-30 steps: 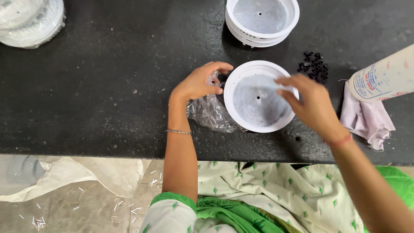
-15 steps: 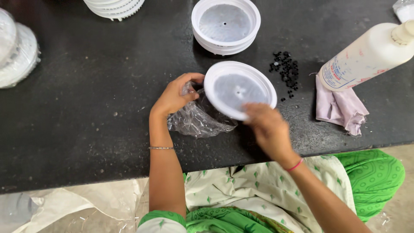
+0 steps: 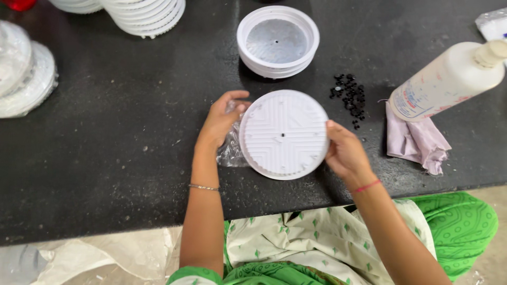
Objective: The person sits at a workbench assembling plastic lamp fixture parts. They stack white plastic cover discs onto round bases, wrap assembled units in plastic sheeting, wipe parts with a cloth, and place finished units onto stacks on the table.
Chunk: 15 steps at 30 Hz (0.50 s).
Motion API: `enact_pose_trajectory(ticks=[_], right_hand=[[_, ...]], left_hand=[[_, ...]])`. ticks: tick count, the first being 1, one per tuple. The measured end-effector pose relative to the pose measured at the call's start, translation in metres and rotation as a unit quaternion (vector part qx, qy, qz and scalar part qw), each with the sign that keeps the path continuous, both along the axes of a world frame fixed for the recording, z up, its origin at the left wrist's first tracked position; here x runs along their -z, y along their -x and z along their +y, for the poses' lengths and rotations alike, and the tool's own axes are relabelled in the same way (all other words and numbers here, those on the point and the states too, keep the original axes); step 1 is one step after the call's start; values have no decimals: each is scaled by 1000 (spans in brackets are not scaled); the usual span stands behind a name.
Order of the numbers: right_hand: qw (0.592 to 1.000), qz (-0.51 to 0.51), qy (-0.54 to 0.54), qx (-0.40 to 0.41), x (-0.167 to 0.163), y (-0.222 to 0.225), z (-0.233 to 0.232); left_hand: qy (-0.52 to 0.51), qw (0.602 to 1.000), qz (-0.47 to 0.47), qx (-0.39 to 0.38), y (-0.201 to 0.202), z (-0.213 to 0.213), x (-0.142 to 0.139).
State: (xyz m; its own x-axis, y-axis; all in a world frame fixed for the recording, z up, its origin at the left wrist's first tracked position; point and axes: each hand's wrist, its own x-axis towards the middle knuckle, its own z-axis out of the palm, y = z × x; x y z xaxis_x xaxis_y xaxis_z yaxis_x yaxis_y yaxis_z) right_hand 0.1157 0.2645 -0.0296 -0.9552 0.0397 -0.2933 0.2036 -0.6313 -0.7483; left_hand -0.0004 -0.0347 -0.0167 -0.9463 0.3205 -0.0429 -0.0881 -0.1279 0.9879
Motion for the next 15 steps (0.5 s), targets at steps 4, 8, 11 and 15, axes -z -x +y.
enact_pose_trajectory(ticks=[4, 8, 11, 15], right_hand=[[996, -13, -81, 20, 2, 19, -11], [824, 193, -526, 82, -14, 44, -2], [696, 178, -680, 148, -32, 76, 27], [591, 181, -772, 149, -40, 109, 50]], left_hand=[[-40, 993, -111, -20, 6, -7, 1], [33, 999, -40, -1, 2, -5, 2], [51, 998, -21, -27, 2, 0, 2], [72, 994, -33, -73, 4, 4, 3]])
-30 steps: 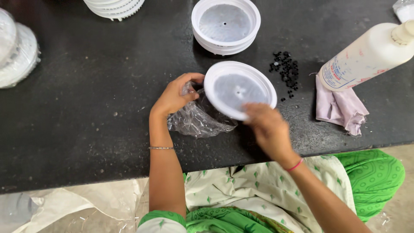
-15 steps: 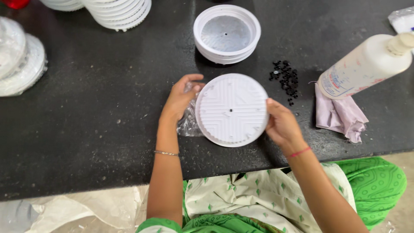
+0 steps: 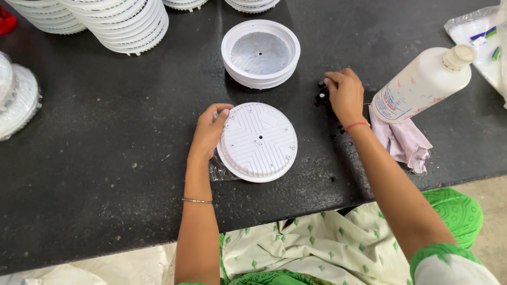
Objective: The person sits at a workbench assembling plastic lamp fixture parts. They stack white plastic cover discs onto round bases, wrap assembled units in plastic sheeting, wipe parts with a cloth, and place finished units onto stacks on the table.
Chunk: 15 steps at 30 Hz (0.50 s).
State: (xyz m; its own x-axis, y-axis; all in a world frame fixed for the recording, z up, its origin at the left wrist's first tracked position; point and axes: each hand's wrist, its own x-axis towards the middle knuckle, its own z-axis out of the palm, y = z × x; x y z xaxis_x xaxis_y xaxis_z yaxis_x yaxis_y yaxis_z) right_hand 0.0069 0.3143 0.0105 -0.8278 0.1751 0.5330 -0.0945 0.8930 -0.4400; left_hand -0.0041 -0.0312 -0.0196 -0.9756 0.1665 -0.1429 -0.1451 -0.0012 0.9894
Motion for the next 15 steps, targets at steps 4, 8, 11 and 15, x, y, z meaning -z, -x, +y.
enact_pose_trajectory(ticks=[4, 8, 11, 15], right_hand=[[994, -35, -99, -10, 3, 12, 2], [992, -56, -112, -24, 4, 17, 1], [993, -45, -101, -40, -3, 16, -8], [983, -78, 106, -127, -19, -3, -39]], left_hand=[[-5, 1000, 25, -3, 1, -2, 5], [-3, 998, 64, -5, 4, -5, 11], [-3, 998, 70, -6, 6, -6, 14], [-1, 998, 64, -6, 9, -6, 19]])
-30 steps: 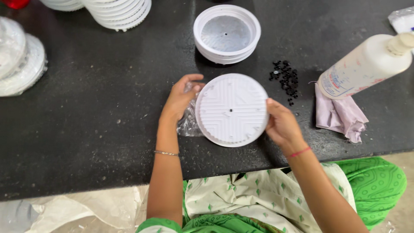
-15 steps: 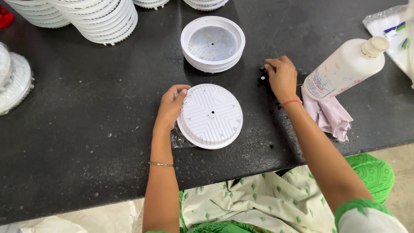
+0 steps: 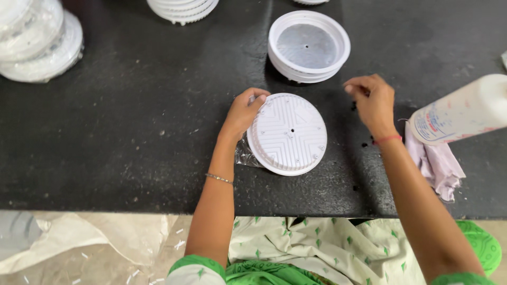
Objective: The person sits at a workbench assembling plastic lamp fixture parts. They stack white plastic cover discs onto round bases, wrap assembled units in plastic sheeting, wipe parts with a cloth, and place finished units onto stacks on the table.
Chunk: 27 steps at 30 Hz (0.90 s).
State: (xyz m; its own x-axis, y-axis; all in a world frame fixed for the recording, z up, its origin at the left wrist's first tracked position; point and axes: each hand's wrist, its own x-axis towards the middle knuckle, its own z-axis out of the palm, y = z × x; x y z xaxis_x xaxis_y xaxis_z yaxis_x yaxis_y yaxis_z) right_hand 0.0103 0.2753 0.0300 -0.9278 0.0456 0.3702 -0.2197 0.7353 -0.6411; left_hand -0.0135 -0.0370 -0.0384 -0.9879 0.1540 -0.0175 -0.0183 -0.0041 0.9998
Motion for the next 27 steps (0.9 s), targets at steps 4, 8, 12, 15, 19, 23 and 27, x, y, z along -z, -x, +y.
enact_pose_trajectory(ticks=[4, 8, 12, 15, 19, 23, 27], right_hand=[[983, -113, 87, -119, -9, -37, -52], [969, -196, 71, -130, -20, -53, -82], [962, -226, 56, -140, -25, -55, -92], [960, -237, 51, -142, -25, -54, -95], [958, -229, 53, -162, -23, -52, -96], [959, -240, 33, -149, -23, -51, -97], [957, -248, 27, -147, -24, -49, -98]], left_hand=[[0, 1000, 3, 0, 2, 0, 4], [1, 1000, 8, 3, 2, -1, 5], [5, 1000, -1, 1, 1, -2, 3], [18, 1000, -2, 0, 1, -2, 1], [16, 1000, 5, 3, 0, -4, -1], [33, 999, -4, 4, 0, -3, -3], [34, 999, -9, 2, -1, -3, -5]])
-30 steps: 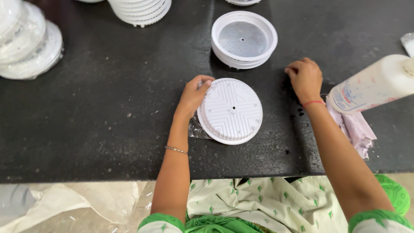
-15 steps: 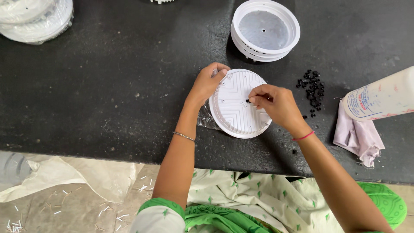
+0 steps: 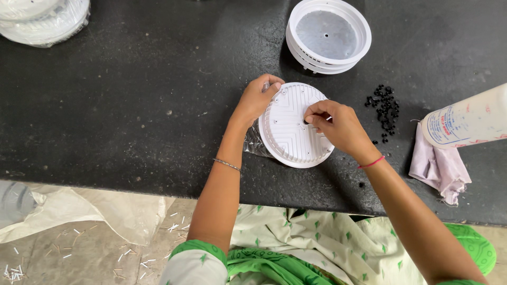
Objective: The person sits at a workbench assembling plastic lamp fixture parts. They stack white plastic cover discs onto round bases, wrap assembled units in plastic sheeting, wipe parts with a cloth, and place finished units onto stacks on the table.
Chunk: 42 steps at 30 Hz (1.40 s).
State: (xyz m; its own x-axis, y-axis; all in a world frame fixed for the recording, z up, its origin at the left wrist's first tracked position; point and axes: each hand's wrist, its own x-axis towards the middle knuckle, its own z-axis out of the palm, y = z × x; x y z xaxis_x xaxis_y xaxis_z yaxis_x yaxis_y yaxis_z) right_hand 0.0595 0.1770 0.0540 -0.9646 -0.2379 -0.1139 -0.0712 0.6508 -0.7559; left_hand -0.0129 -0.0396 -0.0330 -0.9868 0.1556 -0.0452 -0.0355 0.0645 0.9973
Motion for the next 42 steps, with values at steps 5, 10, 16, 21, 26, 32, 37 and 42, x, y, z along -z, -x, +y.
enact_pose_trajectory(ticks=[5, 10, 16, 21, 26, 32, 37, 42], right_hand=[[1000, -18, -15, -3, -5, 5, -3], [990, 81, -115, -26, -5, 4, -3], [996, 75, -35, -30, 7, 10, 4], [998, 61, -24, -3, 19, 14, 9], [999, 51, -19, 0, 23, 15, 10], [999, 32, -23, 4, 20, 18, 11], [1000, -15, -4, 15, 10, 22, 17], [1000, -26, 6, -3, 1, 23, 15]], left_hand=[[6, 1000, 3, 2, 0, -1, 0], [11, 1000, -5, 1, -3, -2, 1], [1, 1000, -2, 5, -3, -2, 1], [-5, 1000, -3, 7, -1, -1, 3], [-2, 1000, 2, 5, -3, -3, 3], [8, 1000, -12, 3, -2, -3, 1], [-1, 1000, -11, 7, -1, -3, -1], [-4, 1000, -24, 9, -2, -2, 0]])
